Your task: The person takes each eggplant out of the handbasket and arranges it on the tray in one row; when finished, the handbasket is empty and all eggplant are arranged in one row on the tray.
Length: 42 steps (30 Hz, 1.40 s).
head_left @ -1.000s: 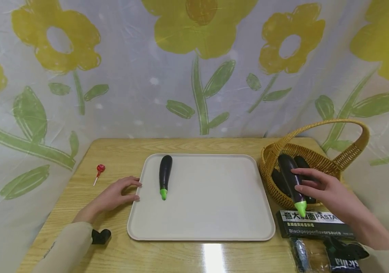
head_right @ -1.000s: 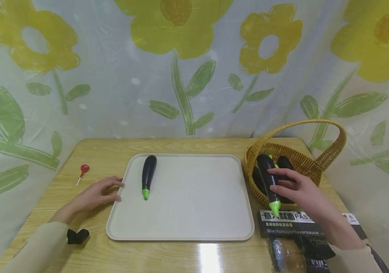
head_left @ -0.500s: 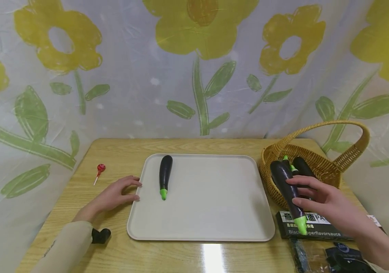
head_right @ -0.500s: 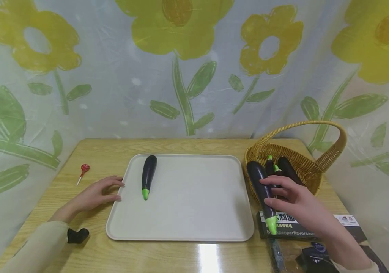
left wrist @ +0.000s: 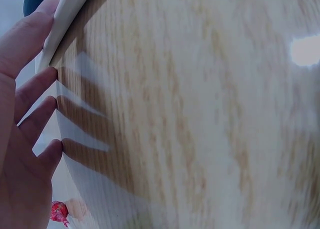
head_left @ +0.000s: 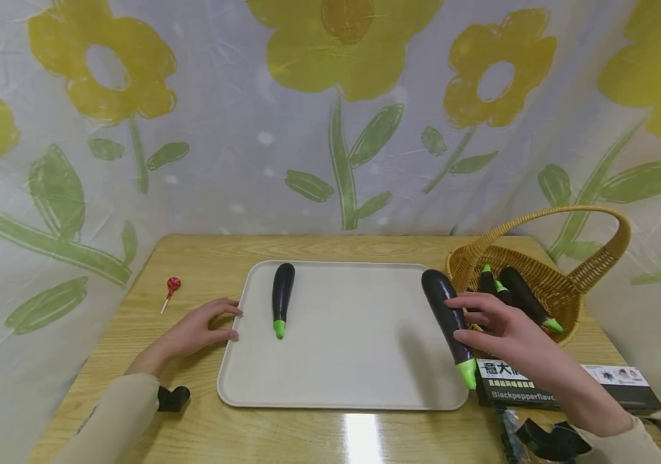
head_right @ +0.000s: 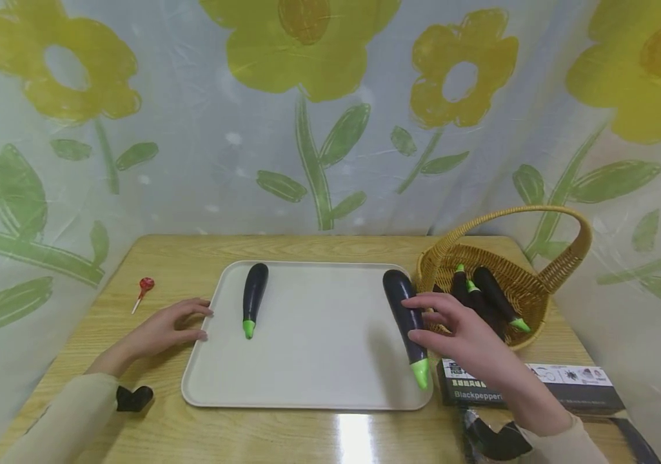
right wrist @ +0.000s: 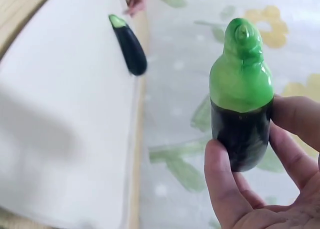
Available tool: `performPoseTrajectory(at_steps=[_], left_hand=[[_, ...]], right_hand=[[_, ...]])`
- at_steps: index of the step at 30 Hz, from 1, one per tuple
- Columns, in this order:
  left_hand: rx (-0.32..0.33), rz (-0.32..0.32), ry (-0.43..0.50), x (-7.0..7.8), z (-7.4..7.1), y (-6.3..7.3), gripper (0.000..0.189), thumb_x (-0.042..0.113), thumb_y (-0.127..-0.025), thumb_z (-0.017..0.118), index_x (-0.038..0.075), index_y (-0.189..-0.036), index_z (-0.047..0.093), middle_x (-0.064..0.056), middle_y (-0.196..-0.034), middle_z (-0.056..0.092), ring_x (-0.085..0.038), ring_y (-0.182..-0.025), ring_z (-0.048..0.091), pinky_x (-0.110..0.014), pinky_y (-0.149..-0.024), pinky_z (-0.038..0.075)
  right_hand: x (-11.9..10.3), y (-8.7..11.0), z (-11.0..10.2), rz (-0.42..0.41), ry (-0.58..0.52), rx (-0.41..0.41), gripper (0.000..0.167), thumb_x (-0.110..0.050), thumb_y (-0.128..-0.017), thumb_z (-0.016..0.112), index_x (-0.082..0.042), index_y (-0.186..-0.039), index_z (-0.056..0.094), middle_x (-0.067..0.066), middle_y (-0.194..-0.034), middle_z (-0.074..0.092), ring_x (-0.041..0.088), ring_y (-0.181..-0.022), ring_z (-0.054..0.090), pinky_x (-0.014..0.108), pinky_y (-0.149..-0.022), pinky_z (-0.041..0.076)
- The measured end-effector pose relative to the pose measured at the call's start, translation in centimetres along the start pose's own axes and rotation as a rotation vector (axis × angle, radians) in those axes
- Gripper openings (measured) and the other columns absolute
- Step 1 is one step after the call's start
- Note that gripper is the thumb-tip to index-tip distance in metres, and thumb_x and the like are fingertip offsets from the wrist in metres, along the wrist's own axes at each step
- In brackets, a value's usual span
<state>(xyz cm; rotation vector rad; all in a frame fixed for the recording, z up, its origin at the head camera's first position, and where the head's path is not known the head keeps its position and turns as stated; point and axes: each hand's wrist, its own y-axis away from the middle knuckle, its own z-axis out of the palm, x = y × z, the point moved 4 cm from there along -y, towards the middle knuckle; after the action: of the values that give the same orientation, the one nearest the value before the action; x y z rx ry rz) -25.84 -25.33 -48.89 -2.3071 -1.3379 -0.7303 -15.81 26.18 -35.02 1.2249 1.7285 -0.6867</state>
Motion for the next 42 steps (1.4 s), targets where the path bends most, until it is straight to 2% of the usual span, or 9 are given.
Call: performPoseTrajectory(at_steps=[1,8,22,35,42], left_hand=[[0.001,0.0,-0.002,0.0,0.0,0.0,0.042,0.036,-0.087,0.074,0.014,-0.121,0.065,-0.017,-0.14,0.051,-0.044,-0.135,0.038,-0.062,-0.108,0.03],[-0.003,-0.011,-0.007,0.2,-0.1,0.0,0.042,0.036,-0.087,0.075,0.013,-0.12,0.064,-0.018,-0.14,0.051,-0.044,-0.134,0.038,-0.062,-0.109,0.029],[-0.002,0.011,0.012,0.3,-0.1,-0.1,0.041,0.034,-0.087,0.075,0.011,-0.12,0.065,-0.018,-0.141,0.051,-0.044,-0.136,0.036,-0.06,-0.11,0.029],[-0.006,0.006,0.015,0.5,-0.2,0.0,0.041,0.035,-0.087,0.074,0.012,-0.12,0.065,-0.019,-0.141,0.05,-0.044,-0.136,0.036,-0.061,-0.11,0.029],[-0.011,-0.002,0.013,0.4,-0.1,0.0,0.042,0.036,-0.088,0.074,0.013,-0.121,0.064,-0.018,-0.142,0.05,-0.044,-0.136,0.036,-0.061,-0.11,0.029]], right_hand=[[0.1,-0.4,0.3,-0.007,0.006,0.0,0.043,-0.026,-0.095,0.066,-0.02,-0.136,0.054,0.007,-0.149,0.037,0.041,-0.131,0.045,0.033,-0.083,0.055],[0.8,-3.5,3.1,-0.003,0.055,-0.015,0.042,-0.031,-0.092,0.07,-0.024,-0.131,0.058,0.005,-0.144,0.043,0.041,-0.128,0.049,0.057,-0.097,0.046],[2.8,-9.6,8.8,0.029,-0.108,-0.082,0.044,-0.019,-0.09,0.072,-0.015,-0.132,0.061,0.013,-0.144,0.042,0.03,-0.119,0.058,0.04,-0.094,0.05],[2.8,-14.7,13.2,0.007,-0.13,-0.093,0.042,-0.006,-0.089,0.068,-0.002,-0.13,0.06,0.019,-0.136,0.052,0.027,-0.108,0.065,0.028,-0.081,0.051],[2.3,-17.2,15.3,-0.044,-0.062,-0.073,0.041,-0.003,-0.087,0.07,0.0,-0.127,0.061,0.022,-0.135,0.053,0.034,-0.111,0.064,0.031,-0.088,0.052]])
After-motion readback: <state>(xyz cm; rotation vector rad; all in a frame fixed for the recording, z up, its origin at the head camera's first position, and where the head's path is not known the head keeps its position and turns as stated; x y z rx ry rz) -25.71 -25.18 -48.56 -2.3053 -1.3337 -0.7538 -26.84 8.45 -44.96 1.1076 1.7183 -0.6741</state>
